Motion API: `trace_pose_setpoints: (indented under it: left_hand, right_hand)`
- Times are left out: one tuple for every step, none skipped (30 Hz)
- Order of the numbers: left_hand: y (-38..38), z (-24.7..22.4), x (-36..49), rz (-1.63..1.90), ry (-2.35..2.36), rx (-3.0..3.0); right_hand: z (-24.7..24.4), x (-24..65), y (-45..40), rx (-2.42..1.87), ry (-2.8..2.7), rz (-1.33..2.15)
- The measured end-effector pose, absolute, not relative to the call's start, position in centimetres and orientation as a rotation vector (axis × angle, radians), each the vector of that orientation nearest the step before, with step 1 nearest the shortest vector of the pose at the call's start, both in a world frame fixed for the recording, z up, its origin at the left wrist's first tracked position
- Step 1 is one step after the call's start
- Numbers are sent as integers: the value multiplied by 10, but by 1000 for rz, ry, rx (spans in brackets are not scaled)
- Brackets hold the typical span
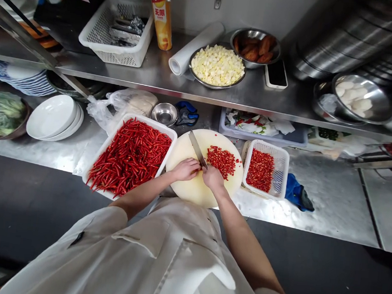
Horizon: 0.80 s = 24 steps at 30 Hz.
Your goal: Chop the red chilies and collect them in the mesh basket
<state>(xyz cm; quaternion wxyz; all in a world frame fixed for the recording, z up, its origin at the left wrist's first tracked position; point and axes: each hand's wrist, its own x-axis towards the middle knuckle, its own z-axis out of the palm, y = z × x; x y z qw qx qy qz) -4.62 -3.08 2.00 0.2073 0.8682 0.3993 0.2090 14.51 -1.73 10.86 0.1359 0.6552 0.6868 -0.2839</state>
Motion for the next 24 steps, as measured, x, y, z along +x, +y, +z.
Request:
trace_pose_setpoints:
  left_hand:
    - [-31, 20, -47, 583, 1120, 2413]
    - [-31, 20, -48, 585, 1130, 2407]
    - [-31, 20, -49, 586, 1136, 2401]
    - [-31, 20, -49, 581, 1133, 2398]
    - [-31, 20, -50, 574, 1129, 2396]
    - [-31, 19, -51, 565, 1126, 2396]
    - [-32, 19, -52, 556, 1125, 2399]
    - [-32, 19, -52, 547, 1122, 2403]
    - [-33, 19, -53, 542, 1124, 2404]
    - [-33, 18, -53, 539, 1128, 2403]
    - [-34, 18, -53, 539, 1132, 2398]
    - [-35, 18, -53, 541, 1133, 2393]
    - [-36, 17, -53, 544, 1134, 2387]
    - [-37, 17, -53, 548, 1136, 2383]
    - [-38, 17, -53, 550, 1135, 2380]
    - [-39, 16, -53, 550, 1132, 2381]
    - [-40, 16, -53, 549, 1129, 2384]
    - [-41, 16, -53, 548, 1129, 2388]
    - [-42, 16, -53, 548, 1130, 2390]
    - [-43, 16, -54, 550, 1133, 2392]
    - [-44, 16, -54, 552, 1136, 2392]
    - [-45, 16, -54, 556, 1141, 2390]
    - [-47, 16, -55, 557, 1148, 2387]
    - [-48, 16, -55, 555, 1152, 2385]
  right_hand:
    - [109, 144, -18, 1883, 1996, -832]
    - [109, 143, -18, 1869, 2014, -839]
    - [109, 142, -18, 1864, 2029, -840]
    - [108, 141, -19, 1867, 2036, -838]
    - [107, 140, -19, 1873, 2037, -838]
    - [107, 139, -19, 1878, 2032, -840]
    - [106, 138, -20, 1881, 2024, -844]
    - [106, 137, -20, 1881, 2016, -848]
    - [106, 136, -20, 1872, 2019, -855]
    - [106, 135, -21, 1857, 2029, -865]
    - [105, 135, -21, 1850, 2036, -871]
    - [105, 135, -22, 1852, 2035, -873]
    - [105, 134, -23, 1858, 2030, -875]
    - [105, 134, -24, 1866, 2021, -877]
    - [105, 133, -25, 1870, 2012, -882]
    - [105, 132, -25, 1869, 2006, -887]
    - [105, 132, -25, 1860, 2008, -893]
    - [105, 131, -25, 1845, 2017, -900]
    - [105, 131, -25, 1830, 2028, -904]
    - [104, 130, -26, 1825, 2034, -902]
    - [104, 130, -27, 1828, 2035, -896]
    - [103, 129, -29, 1840, 2029, -885]
    - [103, 128, -30, 1852, 2020, -879]
    - [103, 127, -31, 1858, 2014, -879]
